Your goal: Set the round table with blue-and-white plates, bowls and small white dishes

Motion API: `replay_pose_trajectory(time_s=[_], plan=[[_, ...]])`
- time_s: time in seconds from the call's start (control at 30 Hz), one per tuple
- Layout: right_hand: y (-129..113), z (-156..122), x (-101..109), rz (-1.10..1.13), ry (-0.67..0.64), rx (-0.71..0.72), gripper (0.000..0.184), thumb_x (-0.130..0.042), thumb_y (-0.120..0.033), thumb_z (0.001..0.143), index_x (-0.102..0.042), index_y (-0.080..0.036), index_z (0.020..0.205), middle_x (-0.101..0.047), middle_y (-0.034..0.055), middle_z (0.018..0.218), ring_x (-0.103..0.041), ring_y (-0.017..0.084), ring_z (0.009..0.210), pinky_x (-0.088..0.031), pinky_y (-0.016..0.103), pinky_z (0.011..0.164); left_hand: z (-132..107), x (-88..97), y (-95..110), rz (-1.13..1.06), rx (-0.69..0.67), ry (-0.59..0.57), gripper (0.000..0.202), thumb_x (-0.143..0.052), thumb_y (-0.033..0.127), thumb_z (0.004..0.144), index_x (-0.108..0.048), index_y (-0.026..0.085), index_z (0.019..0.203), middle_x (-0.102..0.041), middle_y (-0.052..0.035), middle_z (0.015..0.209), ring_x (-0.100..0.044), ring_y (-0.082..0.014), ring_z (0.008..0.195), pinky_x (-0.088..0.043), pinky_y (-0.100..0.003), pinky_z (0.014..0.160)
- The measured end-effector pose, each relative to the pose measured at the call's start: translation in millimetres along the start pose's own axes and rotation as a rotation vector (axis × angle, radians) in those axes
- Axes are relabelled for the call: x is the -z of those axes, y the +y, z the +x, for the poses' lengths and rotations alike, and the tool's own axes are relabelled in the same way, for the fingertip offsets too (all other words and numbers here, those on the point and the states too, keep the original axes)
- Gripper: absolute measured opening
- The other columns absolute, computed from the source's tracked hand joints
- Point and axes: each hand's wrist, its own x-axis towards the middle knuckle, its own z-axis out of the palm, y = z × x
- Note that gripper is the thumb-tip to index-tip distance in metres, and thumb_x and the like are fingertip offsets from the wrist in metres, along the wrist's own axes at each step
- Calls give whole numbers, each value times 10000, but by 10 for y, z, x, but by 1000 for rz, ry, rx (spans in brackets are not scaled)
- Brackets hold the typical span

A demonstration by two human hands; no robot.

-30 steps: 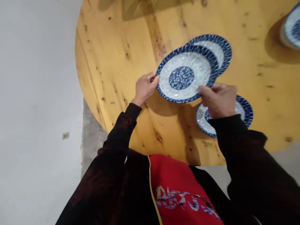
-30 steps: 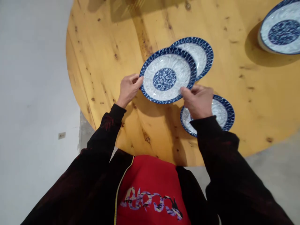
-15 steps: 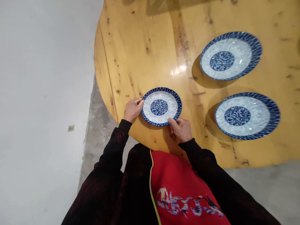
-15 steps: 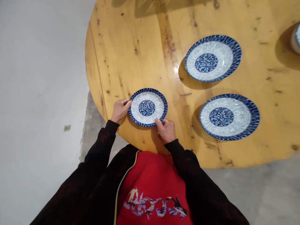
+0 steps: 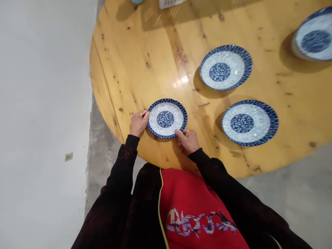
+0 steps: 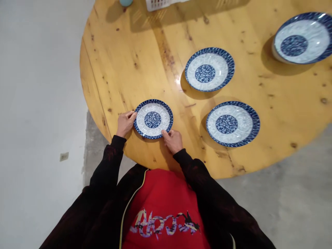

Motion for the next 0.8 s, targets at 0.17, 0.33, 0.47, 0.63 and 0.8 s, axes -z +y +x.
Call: replay_pose_trajectory(time_s=[0.17,0.33,0.47,0.63,0.8], plan=[[-79,65,-43,-23,-19,14,487,-590,-564,847,-456,-247,504,-497,1,381,-470,128,374,-359,255,449,119,37,-31,-2,-10,0,363,-506,345,917,-466,192,591,-416,21,583,-441,-126,601,-293,-277,606],[-139,112,-79,-44,-40,23,477,-568,-533,869,-446,-248,506,-499,-1,380,-486,133,395,-380,255,484,199,68,-54,-8,5,6,339,-516,385,905,-550,186,633,-445,21,604,-459,-128,621,-308,-265,610],[-163,143,-133,-73,-39,39,478,-550,-519,890,-440,-249,511,-506,-2,390,-505,139,401,-385,254,495,240,98,-77,-27,29,11,342,-521,409,897,-566,186,642,-442,22,613,-456,-128,632,-321,-257,620],[-232,200,-246,-128,-65,63,471,-530,-480,903,-437,-246,504,-511,6,394,-515,143,419,-364,243,485,290,171,-162,-62,29,58,349,-541,405,885,-539,185,614,-409,25,609,-421,-123,616,-317,-252,605],[-285,247,-318,-161,-54,53,452,-538,-454,895,-433,-247,507,-510,4,391,-529,149,428,-359,242,481,316,225,-223,-64,25,71,329,-544,391,893,-549,185,636,-430,26,615,-437,-125,625,-331,-247,612]])
